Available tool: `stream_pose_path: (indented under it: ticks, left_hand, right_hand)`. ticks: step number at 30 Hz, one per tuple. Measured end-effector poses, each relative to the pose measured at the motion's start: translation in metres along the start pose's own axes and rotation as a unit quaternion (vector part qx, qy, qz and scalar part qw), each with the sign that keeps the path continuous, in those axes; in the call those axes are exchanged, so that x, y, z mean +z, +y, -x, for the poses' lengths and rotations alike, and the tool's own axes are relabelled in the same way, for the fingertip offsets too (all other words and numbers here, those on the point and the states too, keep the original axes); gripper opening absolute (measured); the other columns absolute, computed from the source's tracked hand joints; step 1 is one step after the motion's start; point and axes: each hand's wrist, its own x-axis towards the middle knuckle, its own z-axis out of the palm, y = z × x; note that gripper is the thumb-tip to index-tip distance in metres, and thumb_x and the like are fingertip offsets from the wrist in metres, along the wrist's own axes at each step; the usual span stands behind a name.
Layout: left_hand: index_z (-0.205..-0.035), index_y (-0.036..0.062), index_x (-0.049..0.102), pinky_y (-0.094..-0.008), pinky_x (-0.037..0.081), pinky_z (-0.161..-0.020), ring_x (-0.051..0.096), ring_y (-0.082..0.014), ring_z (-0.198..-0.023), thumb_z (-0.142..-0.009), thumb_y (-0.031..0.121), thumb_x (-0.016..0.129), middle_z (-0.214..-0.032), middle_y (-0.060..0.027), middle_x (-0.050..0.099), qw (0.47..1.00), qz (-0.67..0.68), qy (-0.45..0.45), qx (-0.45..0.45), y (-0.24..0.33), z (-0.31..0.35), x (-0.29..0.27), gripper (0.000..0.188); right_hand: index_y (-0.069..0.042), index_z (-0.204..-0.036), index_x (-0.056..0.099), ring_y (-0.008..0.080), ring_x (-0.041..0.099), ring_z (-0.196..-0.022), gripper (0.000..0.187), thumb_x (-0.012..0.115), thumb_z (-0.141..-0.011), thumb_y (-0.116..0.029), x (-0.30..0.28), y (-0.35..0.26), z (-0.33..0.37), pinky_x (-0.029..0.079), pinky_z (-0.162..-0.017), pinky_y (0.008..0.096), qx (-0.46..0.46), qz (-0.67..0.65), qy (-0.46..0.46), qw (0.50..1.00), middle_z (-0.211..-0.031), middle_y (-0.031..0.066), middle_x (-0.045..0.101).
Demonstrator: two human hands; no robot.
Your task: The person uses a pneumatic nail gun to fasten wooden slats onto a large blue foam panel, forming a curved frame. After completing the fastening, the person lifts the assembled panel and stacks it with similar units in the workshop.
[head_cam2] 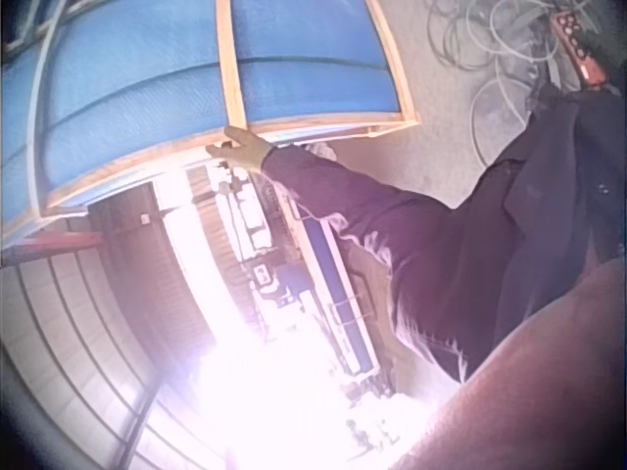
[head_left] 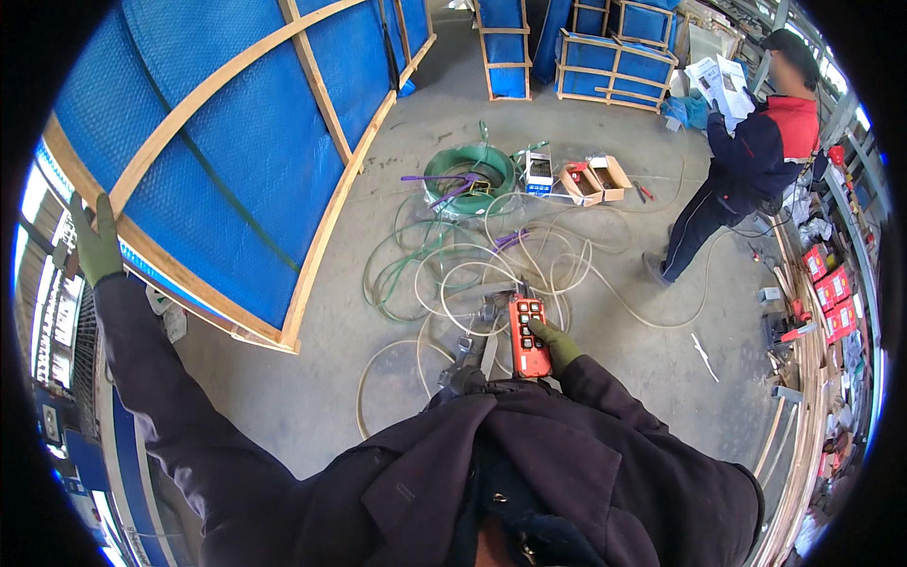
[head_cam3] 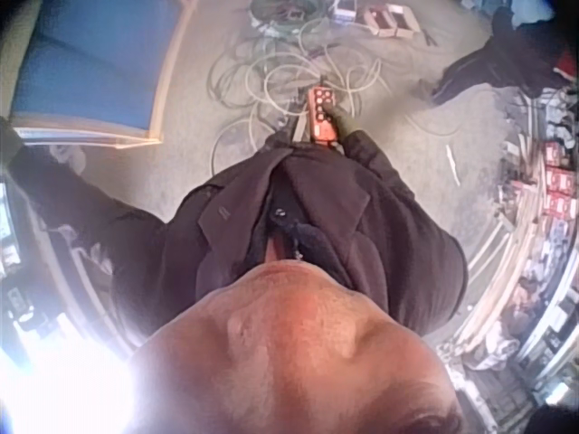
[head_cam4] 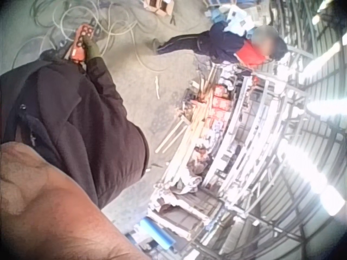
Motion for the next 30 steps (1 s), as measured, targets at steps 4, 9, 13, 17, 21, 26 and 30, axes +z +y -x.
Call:
stream_pose_path:
  ticks: [4,9,13,17,21,26,30]
  left_hand:
    - [-0.173,0.0093,0.045,-0.0534,0.050,-0.122,0.062,-0.0440,-0.149,-0.109,0.068,0.062,-0.160,-0.0301,0.063,0.999,-0.029,0.008,0.032,0.009,-0.011,0.002,0.088]
    - [-0.174,0.0196,0.044,-0.0530,0.050,-0.121,0.065,-0.0448,-0.146,-0.102,0.082,0.061,-0.159,-0.0223,0.067,0.994,-0.107,0.018,-0.003,0.024,-0.026,0.002,0.097]
    - [-0.174,0.0196,0.045,-0.0515,0.049,-0.122,0.064,-0.0421,-0.147,-0.100,0.084,0.062,-0.159,-0.0208,0.067,0.998,-0.059,0.017,0.001,0.048,-0.027,0.004,0.099]
    - [-0.173,0.0174,0.046,-0.0507,0.048,-0.124,0.063,-0.0401,-0.149,-0.099,0.085,0.063,-0.161,-0.0225,0.065,0.998,-0.063,0.019,-0.004,0.074,-0.014,-0.003,0.102]
    - [-0.173,0.0174,0.046,-0.0519,0.047,-0.125,0.062,-0.0393,-0.150,-0.099,0.085,0.064,-0.164,-0.0223,0.062,0.995,-0.079,0.066,-0.006,0.080,0.011,-0.007,0.103]
    - [-0.173,0.0225,0.049,-0.0527,0.046,-0.126,0.062,-0.0406,-0.150,-0.095,0.090,0.062,-0.166,-0.0169,0.062,0.969,-0.195,0.146,0.029,0.051,0.030,0.000,0.103]
    - [-0.171,0.0216,0.053,-0.0514,0.046,-0.126,0.062,-0.0420,-0.150,-0.093,0.097,0.054,-0.164,-0.0179,0.064,0.975,-0.162,0.146,0.043,0.046,0.014,0.002,0.108]
  right_hand:
    - [-0.011,-0.153,0.063,0.0164,0.077,-0.096,0.046,0.073,-0.112,-0.032,-0.028,0.017,0.030,0.068,-0.085,0.0412,-0.016,0.000,-0.009,1.000,-0.117,0.0029,0.078]
    - [-0.009,-0.151,0.064,0.0162,0.077,-0.097,0.047,0.075,-0.112,-0.033,-0.075,0.047,0.074,0.068,-0.086,0.0401,0.001,-0.005,0.053,0.999,-0.118,0.0029,0.078]
    - [-0.008,-0.148,0.065,0.0178,0.077,-0.097,0.047,0.076,-0.111,-0.035,-0.114,0.064,0.106,0.068,-0.086,0.0400,-0.027,-0.018,0.083,0.996,-0.117,0.0038,0.079]
    - [-0.009,-0.147,0.066,0.0182,0.078,-0.096,0.044,0.075,-0.111,-0.034,-0.151,0.074,0.133,0.068,-0.085,0.0405,-0.032,-0.048,0.084,0.995,-0.117,0.0047,0.079]
    - [-0.010,-0.149,0.065,0.0185,0.078,-0.098,0.047,0.077,-0.110,-0.035,-0.174,0.084,0.144,0.069,-0.085,0.0421,-0.060,-0.062,0.101,0.991,-0.117,0.0042,0.079]
    - [-0.011,-0.155,0.062,0.0193,0.078,-0.099,0.052,0.076,-0.111,-0.034,-0.169,0.098,0.139,0.069,-0.085,0.0437,-0.046,-0.034,0.109,0.992,-0.119,0.0041,0.078]
    - [-0.010,-0.152,0.063,0.0199,0.078,-0.097,0.051,0.078,-0.110,-0.035,-0.144,0.102,0.134,0.069,-0.084,0.0444,-0.075,-0.038,0.121,0.989,-0.118,0.0046,0.078]
